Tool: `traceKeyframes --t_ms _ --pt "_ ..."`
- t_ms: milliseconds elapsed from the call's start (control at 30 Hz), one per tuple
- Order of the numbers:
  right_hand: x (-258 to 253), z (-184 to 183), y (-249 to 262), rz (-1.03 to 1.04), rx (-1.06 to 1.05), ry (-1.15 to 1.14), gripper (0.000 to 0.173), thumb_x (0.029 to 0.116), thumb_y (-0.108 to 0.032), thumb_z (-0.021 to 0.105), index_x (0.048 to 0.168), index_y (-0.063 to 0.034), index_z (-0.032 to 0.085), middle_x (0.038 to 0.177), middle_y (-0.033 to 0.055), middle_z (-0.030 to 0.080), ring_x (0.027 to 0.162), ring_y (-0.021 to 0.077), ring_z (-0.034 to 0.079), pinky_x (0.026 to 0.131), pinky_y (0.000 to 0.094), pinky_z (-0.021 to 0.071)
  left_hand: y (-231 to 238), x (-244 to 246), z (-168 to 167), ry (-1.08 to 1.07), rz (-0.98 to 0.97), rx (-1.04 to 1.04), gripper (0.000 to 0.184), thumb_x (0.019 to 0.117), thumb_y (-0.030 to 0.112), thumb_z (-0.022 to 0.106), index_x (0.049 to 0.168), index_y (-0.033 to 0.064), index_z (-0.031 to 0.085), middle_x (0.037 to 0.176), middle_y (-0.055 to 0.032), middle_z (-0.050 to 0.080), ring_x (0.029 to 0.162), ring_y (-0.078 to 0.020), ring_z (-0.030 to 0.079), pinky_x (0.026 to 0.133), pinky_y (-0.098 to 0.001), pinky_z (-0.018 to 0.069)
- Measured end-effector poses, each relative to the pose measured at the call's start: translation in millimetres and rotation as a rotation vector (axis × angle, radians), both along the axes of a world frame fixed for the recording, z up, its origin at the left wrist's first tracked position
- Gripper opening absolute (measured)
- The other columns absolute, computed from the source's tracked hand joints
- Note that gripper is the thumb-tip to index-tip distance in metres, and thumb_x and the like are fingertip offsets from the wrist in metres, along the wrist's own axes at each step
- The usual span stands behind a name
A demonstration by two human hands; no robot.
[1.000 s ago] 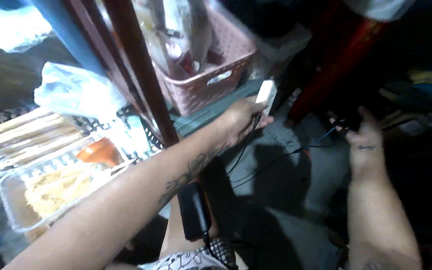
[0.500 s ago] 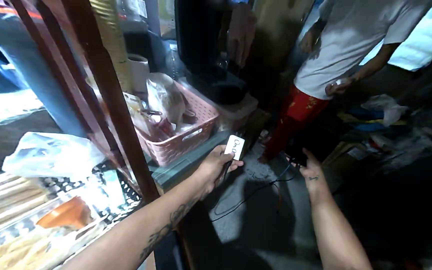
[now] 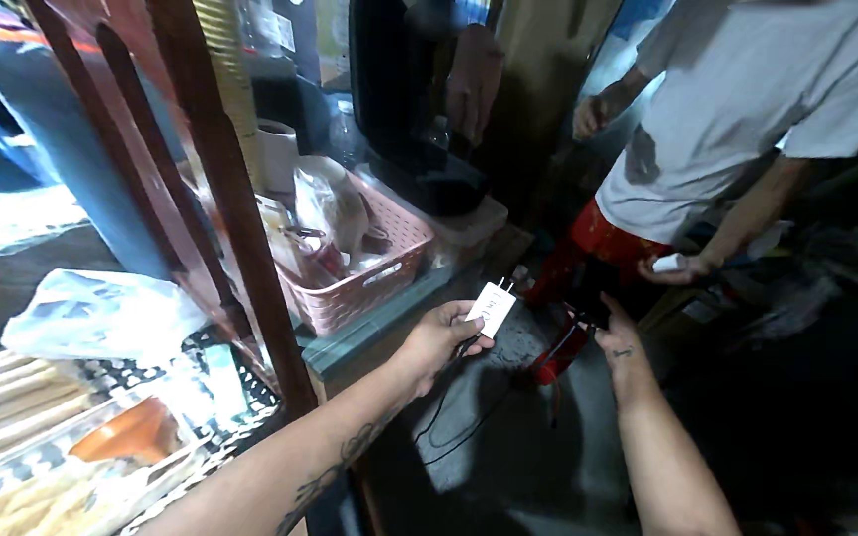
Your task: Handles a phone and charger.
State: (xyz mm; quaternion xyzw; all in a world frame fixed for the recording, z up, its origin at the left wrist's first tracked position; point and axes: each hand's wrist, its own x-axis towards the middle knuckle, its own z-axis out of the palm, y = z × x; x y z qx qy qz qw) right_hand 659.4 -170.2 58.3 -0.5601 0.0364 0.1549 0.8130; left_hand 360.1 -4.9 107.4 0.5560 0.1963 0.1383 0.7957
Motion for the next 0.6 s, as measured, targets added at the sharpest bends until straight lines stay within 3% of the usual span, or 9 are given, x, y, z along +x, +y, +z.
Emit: traceKeyframes --t_ms 100,367,600 --pt "-3.6 4.6 3.9 -0.015 0.011 -0.007 0.046 0.103 -0.021 0.06 0.145 -0.0092 0.044 0.133 0.0177 0.057 0.113 0.0319 0.063 0.087 0.0498 0.0579 -3.3 0.5 1.2 -0.014 0.002 -0.013 0.03 0.1028 0.001 0.055 0.132 -0.0011 0.05 0.102 -0.0109 0.066 0.082 -0.0148 0.07 0.076 -0.026 0.0595" --pt "-13.9 12.1 8.7 0.003 0.017 -0.045 0.044 0.1047 -0.024 0.056 0.144 -0.0079 0.044 0.129 0.0162 0.059 0.109 0.0288 0.065 0.087 0.0451 0.0592 -7.7 11.2 1.4 -0.047 0.053 -0.036 0.031 0.0994 0.002 0.062 0.125 -0.0019 0.045 0.094 -0.0102 0.062 0.075 -0.0137 0.068 0.073 -0.0263 0.0596" --pt "-17.0 14.1 14.6 0.027 0.047 -0.077 0.036 0.1057 -0.024 0.054 0.138 -0.0086 0.049 0.12 0.0126 0.063 0.103 0.0253 0.067 0.082 0.043 0.0601 -13.7 30.5 17.1 -0.024 0.081 -0.006 0.035 0.1029 0.015 0.062 0.129 0.0018 0.043 0.094 -0.0087 0.061 0.073 -0.0111 0.064 0.068 -0.0245 0.0559"
